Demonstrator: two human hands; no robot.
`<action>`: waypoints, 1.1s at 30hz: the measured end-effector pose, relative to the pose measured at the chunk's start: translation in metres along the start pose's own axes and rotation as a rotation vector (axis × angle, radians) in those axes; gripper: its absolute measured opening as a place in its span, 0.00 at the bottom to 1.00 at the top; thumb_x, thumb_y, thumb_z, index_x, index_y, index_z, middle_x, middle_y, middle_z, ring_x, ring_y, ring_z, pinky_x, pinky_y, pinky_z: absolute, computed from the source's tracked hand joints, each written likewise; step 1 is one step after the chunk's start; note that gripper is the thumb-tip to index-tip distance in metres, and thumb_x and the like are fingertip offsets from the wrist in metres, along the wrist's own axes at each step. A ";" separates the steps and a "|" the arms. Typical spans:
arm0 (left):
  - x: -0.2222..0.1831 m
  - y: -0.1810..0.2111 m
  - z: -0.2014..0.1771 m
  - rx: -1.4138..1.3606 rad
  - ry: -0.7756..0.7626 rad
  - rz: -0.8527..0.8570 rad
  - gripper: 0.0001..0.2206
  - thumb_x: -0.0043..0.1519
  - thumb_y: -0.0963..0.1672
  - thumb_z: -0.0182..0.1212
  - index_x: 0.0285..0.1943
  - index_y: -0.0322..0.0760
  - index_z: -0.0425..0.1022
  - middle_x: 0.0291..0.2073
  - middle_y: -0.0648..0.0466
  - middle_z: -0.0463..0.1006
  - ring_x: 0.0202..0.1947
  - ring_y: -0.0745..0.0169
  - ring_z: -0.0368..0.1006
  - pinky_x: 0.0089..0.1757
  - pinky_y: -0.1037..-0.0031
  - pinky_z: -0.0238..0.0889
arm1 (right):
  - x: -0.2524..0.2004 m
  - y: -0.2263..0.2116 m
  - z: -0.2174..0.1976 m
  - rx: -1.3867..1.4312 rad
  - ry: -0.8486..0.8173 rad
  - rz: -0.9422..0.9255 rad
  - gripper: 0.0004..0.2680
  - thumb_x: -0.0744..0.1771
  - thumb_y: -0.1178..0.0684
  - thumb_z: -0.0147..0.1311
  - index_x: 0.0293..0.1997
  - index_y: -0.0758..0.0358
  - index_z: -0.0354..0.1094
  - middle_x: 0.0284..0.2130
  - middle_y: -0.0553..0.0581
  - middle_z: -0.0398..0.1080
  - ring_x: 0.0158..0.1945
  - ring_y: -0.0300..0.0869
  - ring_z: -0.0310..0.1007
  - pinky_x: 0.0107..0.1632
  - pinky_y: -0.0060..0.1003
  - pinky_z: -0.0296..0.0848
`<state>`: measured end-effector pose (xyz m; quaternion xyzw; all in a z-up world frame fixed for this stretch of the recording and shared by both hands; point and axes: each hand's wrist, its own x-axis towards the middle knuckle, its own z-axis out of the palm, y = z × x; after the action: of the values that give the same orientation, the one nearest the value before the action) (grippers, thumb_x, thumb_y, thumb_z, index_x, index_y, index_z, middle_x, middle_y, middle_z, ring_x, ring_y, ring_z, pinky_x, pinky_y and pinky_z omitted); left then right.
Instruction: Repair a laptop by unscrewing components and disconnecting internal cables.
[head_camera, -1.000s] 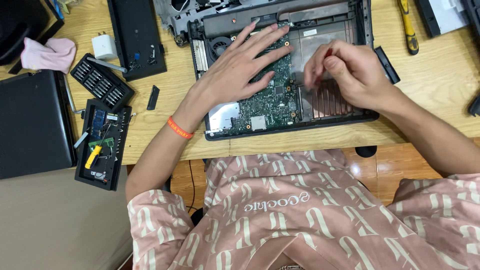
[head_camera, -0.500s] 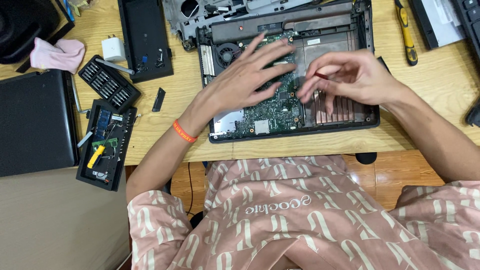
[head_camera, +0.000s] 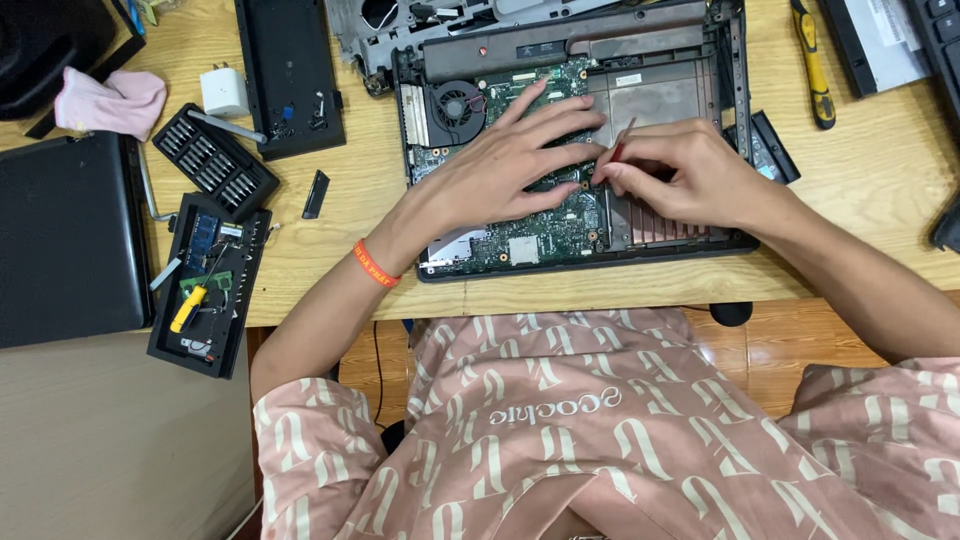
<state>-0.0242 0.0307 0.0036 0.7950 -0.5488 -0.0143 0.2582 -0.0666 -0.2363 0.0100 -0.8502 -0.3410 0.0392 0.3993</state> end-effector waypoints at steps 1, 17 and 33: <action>0.000 0.001 0.000 -0.006 0.004 0.005 0.17 0.68 0.47 0.63 0.64 0.39 0.74 0.70 0.44 0.65 0.75 0.49 0.53 0.72 0.47 0.31 | 0.000 0.000 0.001 -0.008 -0.001 -0.002 0.05 0.68 0.58 0.56 0.43 0.69 0.77 0.34 0.60 0.78 0.34 0.44 0.79 0.38 0.36 0.77; 0.002 -0.004 0.007 -0.038 0.126 0.036 0.17 0.69 0.43 0.62 0.67 0.34 0.73 0.67 0.44 0.69 0.72 0.50 0.61 0.72 0.46 0.39 | -0.002 -0.005 0.005 -0.107 0.010 -0.180 0.06 0.68 0.59 0.58 0.45 0.73 0.75 0.35 0.64 0.76 0.34 0.51 0.78 0.39 0.42 0.77; 0.016 0.027 0.009 -0.463 0.400 -0.004 0.08 0.65 0.43 0.69 0.48 0.33 0.81 0.46 0.52 0.79 0.49 0.60 0.75 0.50 0.68 0.72 | -0.004 -0.007 0.002 -0.140 -0.035 -0.228 0.07 0.67 0.59 0.57 0.44 0.76 0.72 0.33 0.65 0.71 0.32 0.54 0.73 0.37 0.47 0.74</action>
<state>-0.0443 0.0060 0.0115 0.7030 -0.4676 0.0171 0.5356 -0.0743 -0.2346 0.0122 -0.8309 -0.4441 -0.0154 0.3350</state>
